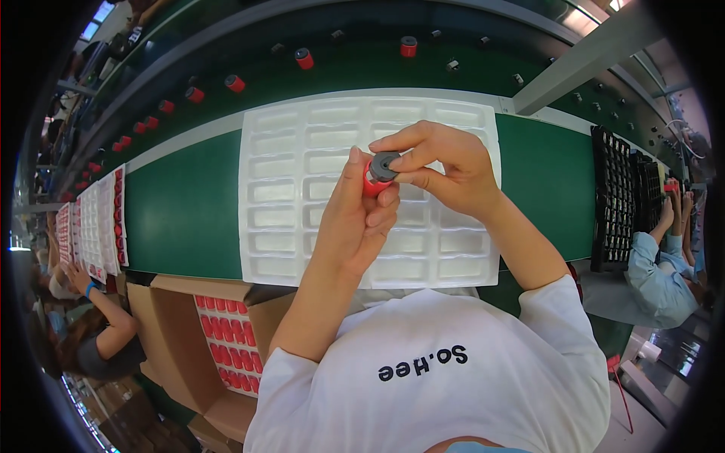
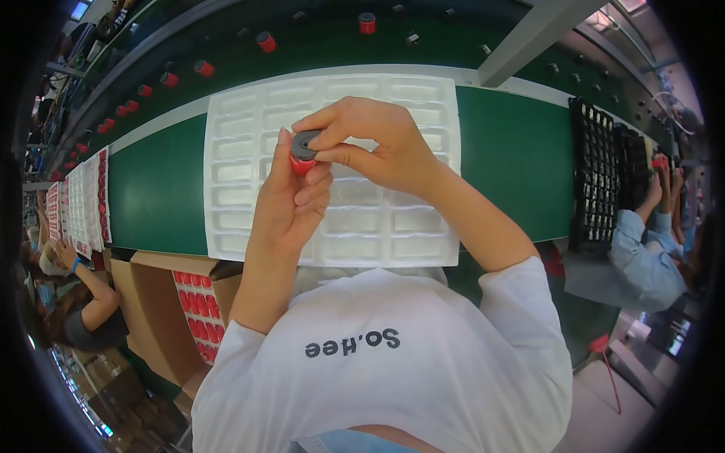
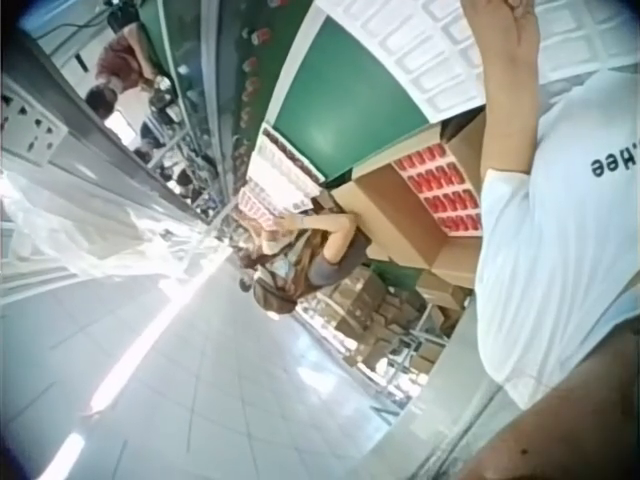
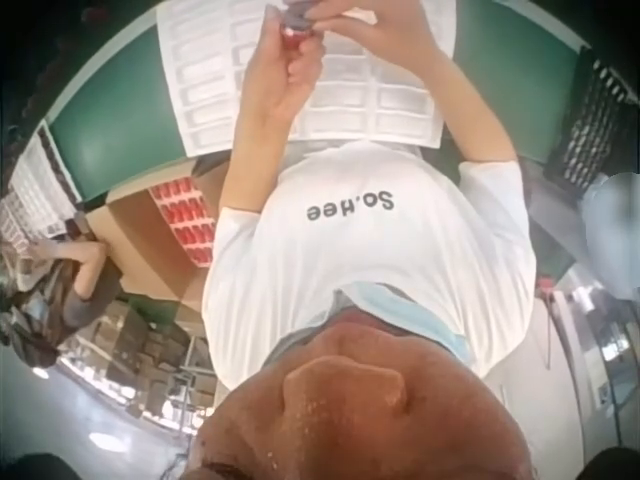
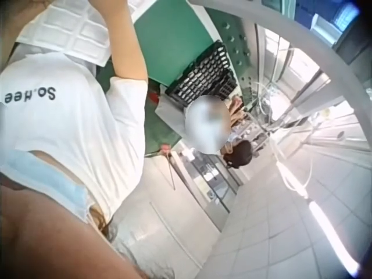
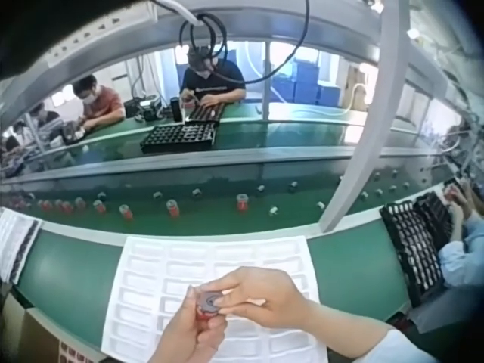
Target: The person assembles small components by hand, attaching caps to bottles and placing the capped bottles into a plastic tray.
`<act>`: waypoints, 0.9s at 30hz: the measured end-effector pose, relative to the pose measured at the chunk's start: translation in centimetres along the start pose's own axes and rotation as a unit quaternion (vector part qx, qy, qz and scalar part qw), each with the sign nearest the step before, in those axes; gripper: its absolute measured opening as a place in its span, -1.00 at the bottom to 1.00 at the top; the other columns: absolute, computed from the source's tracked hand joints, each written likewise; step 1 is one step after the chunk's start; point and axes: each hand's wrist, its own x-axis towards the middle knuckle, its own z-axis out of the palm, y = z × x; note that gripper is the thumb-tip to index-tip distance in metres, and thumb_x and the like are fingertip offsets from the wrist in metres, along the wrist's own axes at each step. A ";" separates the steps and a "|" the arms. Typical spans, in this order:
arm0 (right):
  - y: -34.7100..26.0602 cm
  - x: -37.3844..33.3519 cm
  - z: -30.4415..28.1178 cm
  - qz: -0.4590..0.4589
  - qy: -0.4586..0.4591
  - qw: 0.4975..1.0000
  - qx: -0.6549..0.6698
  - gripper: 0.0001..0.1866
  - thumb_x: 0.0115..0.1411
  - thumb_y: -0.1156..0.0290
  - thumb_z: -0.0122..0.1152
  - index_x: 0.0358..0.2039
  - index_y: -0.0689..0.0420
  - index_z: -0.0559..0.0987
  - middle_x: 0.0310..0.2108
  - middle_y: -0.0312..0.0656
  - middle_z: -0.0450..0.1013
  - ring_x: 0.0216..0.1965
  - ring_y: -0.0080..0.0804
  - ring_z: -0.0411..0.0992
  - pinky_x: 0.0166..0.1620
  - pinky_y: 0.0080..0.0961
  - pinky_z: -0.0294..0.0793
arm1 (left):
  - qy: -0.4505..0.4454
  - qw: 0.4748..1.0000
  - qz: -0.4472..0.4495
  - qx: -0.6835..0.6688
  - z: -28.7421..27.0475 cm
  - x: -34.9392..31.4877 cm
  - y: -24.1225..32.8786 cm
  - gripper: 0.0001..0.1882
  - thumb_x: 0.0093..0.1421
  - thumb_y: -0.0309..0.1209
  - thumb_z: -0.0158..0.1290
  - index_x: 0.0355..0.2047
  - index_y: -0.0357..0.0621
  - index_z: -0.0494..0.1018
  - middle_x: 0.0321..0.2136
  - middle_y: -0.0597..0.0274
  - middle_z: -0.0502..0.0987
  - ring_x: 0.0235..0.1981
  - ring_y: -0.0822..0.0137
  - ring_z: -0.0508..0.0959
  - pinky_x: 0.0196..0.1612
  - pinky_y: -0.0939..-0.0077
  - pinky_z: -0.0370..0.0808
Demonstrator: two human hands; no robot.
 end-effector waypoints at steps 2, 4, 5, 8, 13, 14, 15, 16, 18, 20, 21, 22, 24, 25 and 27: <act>0.3 0.0 0.0 0.017 -0.006 1.000 0.008 -0.87 -0.01 0.57 0.33 -0.39 0.14 0.60 -0.18 -0.13 0.57 -0.20 -0.27 0.54 -0.19 -0.51 0.51 | 0.008 1.000 0.006 0.011 0.1 0.0 -0.2 -0.61 0.37 0.03 -0.23 -0.28 -0.02 0.32 -0.61 0.36 0.33 -0.70 0.64 0.16 -0.68 0.80 0.07; 0.5 -0.1 0.1 0.033 -0.012 0.999 0.017 -0.87 -0.01 0.56 0.33 -0.40 0.14 0.60 -0.18 -0.13 0.57 -0.21 -0.26 0.54 -0.19 -0.51 0.51 | 0.023 0.998 0.042 0.037 0.4 0.2 -0.5 -0.61 0.37 0.03 -0.23 -0.26 -0.04 0.31 -0.63 0.38 0.30 -0.71 0.64 0.14 -0.68 0.77 0.05; 0.5 -0.2 0.2 0.037 -0.018 0.999 0.008 -0.85 -0.01 0.56 0.34 -0.39 0.14 0.59 -0.18 -0.13 0.56 -0.22 -0.25 0.53 -0.19 -0.50 0.51 | 0.024 0.998 0.043 0.036 0.3 0.3 -0.8 -0.61 0.37 0.03 -0.23 -0.26 -0.04 0.31 -0.63 0.38 0.30 -0.71 0.64 0.14 -0.68 0.77 0.05; 0.0 -0.7 1.0 0.030 -0.019 0.999 -0.027 -0.82 -0.03 0.55 0.36 -0.37 0.15 0.58 -0.17 -0.11 0.56 -0.24 -0.24 0.53 -0.19 -0.49 0.51 | 0.059 0.997 0.048 0.018 0.5 0.6 -1.5 -0.60 0.38 0.02 -0.25 -0.25 -0.05 0.32 -0.65 0.41 0.25 -0.72 0.62 0.11 -0.68 0.75 0.03; 0.3 -1.4 2.1 0.011 0.015 0.997 -0.079 -0.77 -0.05 0.54 0.39 -0.35 0.16 0.55 -0.17 -0.09 0.55 -0.27 -0.21 0.53 -0.22 -0.48 0.52 | 0.127 0.989 0.053 0.051 0.7 1.2 -1.9 -0.55 0.37 0.04 -0.28 -0.22 -0.09 0.34 -0.64 0.43 0.21 -0.70 0.61 0.07 -0.69 0.72 -0.01; 0.7 -1.6 1.9 0.030 0.012 0.998 -0.062 -0.77 -0.05 0.54 0.39 -0.36 0.16 0.53 -0.20 -0.11 0.54 -0.26 -0.22 0.52 -0.21 -0.50 0.51 | 0.127 0.989 0.054 0.051 0.1 1.6 -1.9 -0.55 0.37 0.04 -0.28 -0.22 -0.09 0.34 -0.64 0.43 0.21 -0.70 0.61 0.07 -0.69 0.72 -0.01; 1.1 -1.7 1.7 0.047 0.009 0.998 -0.046 -0.78 -0.05 0.53 0.39 -0.38 0.17 0.52 -0.22 -0.12 0.54 -0.26 -0.24 0.51 -0.19 -0.51 0.49 | 0.080 0.993 0.043 0.080 -0.8 2.1 -1.7 -0.58 0.38 0.00 -0.27 -0.20 -0.11 0.32 -0.59 0.41 0.27 -0.67 0.59 0.15 -0.66 0.73 0.07; 1.7 -1.6 1.6 0.043 0.011 0.998 -0.042 -0.78 -0.05 0.53 0.39 -0.38 0.17 0.52 -0.22 -0.12 0.54 -0.26 -0.24 0.51 -0.19 -0.51 0.49 | 0.035 0.993 0.035 0.111 -1.6 2.5 -1.4 -0.60 0.38 -0.03 -0.26 -0.17 -0.13 0.30 -0.54 0.38 0.33 -0.64 0.58 0.23 -0.63 0.73 0.15; 2.9 -1.5 0.9 0.122 -0.004 0.992 -0.011 -0.78 -0.03 0.56 0.37 -0.37 0.17 0.50 -0.25 -0.16 0.51 -0.23 -0.29 0.48 -0.12 -0.54 0.45 | 0.085 0.953 0.118 0.267 -2.9 3.1 -1.1 -0.65 0.36 -0.10 -0.18 -0.12 -0.14 0.28 -0.45 0.32 0.38 -0.54 0.51 0.34 -0.54 0.68 0.27; 5.3 -1.1 -1.2 0.144 0.052 0.986 -0.071 -0.80 0.02 0.60 0.29 -0.33 0.17 0.48 -0.28 -0.19 0.48 -0.21 -0.38 0.45 -0.07 -0.55 0.42 | 0.161 0.806 0.268 0.502 -3.3 3.8 0.0 -0.64 0.29 -0.26 -0.02 -0.01 -0.17 0.22 -0.28 0.17 0.44 -0.32 0.36 0.47 -0.33 0.54 0.42; 6.9 -0.6 -3.4 0.146 0.095 0.977 -0.119 -0.81 0.04 0.61 0.27 -0.32 0.18 0.48 -0.28 -0.20 0.48 -0.20 -0.40 0.45 -0.08 -0.54 0.43 | 0.186 0.716 0.337 0.583 -3.4 3.4 1.2 -0.57 0.24 -0.34 0.05 0.05 -0.18 0.20 -0.21 0.10 0.45 -0.20 0.26 0.50 -0.21 0.44 0.47; 8.4 -0.1 -6.0 0.115 0.142 0.965 -0.188 -0.80 0.05 0.60 0.27 -0.30 0.19 0.47 -0.29 -0.20 0.47 -0.23 -0.43 0.46 -0.11 -0.54 0.45 | 0.231 0.659 0.360 0.618 -3.7 3.0 2.5 -0.47 0.15 -0.42 0.14 0.09 -0.18 0.19 -0.12 0.04 0.40 -0.08 0.20 0.45 -0.06 0.34 0.42; 12.1 1.0 -10.1 0.154 0.184 0.917 -0.319 -0.75 0.05 0.57 0.30 -0.26 0.18 0.43 -0.30 -0.20 0.48 -0.28 -0.41 0.51 -0.17 -0.55 0.48 | 0.317 0.516 0.400 0.688 -5.5 1.6 5.6 -0.47 0.12 -0.44 0.17 0.07 -0.20 0.23 -0.03 -0.01 0.38 0.00 0.08 0.41 0.06 0.25 0.34; 13.4 1.3 -11.2 0.156 0.173 0.902 -0.365 -0.75 0.07 0.55 0.27 -0.28 0.13 0.39 -0.36 -0.15 0.47 -0.31 -0.27 0.51 -0.22 -0.47 0.47 | 0.349 0.467 0.375 0.721 -7.7 1.3 6.8 -0.43 0.10 -0.42 0.20 0.08 -0.19 0.22 -0.04 0.00 0.40 -0.02 0.10 0.43 0.05 0.25 0.36; 16.1 0.9 -12.0 0.173 0.134 0.894 -0.391 -0.75 0.08 0.53 0.26 -0.29 0.12 0.37 -0.38 -0.12 0.45 -0.33 -0.18 0.49 -0.25 -0.42 0.45 | 0.389 0.405 0.357 0.747 -11.6 0.9 7.9 -0.39 0.08 -0.40 0.23 0.10 -0.18 0.21 -0.06 0.00 0.41 -0.03 0.12 0.44 0.03 0.26 0.38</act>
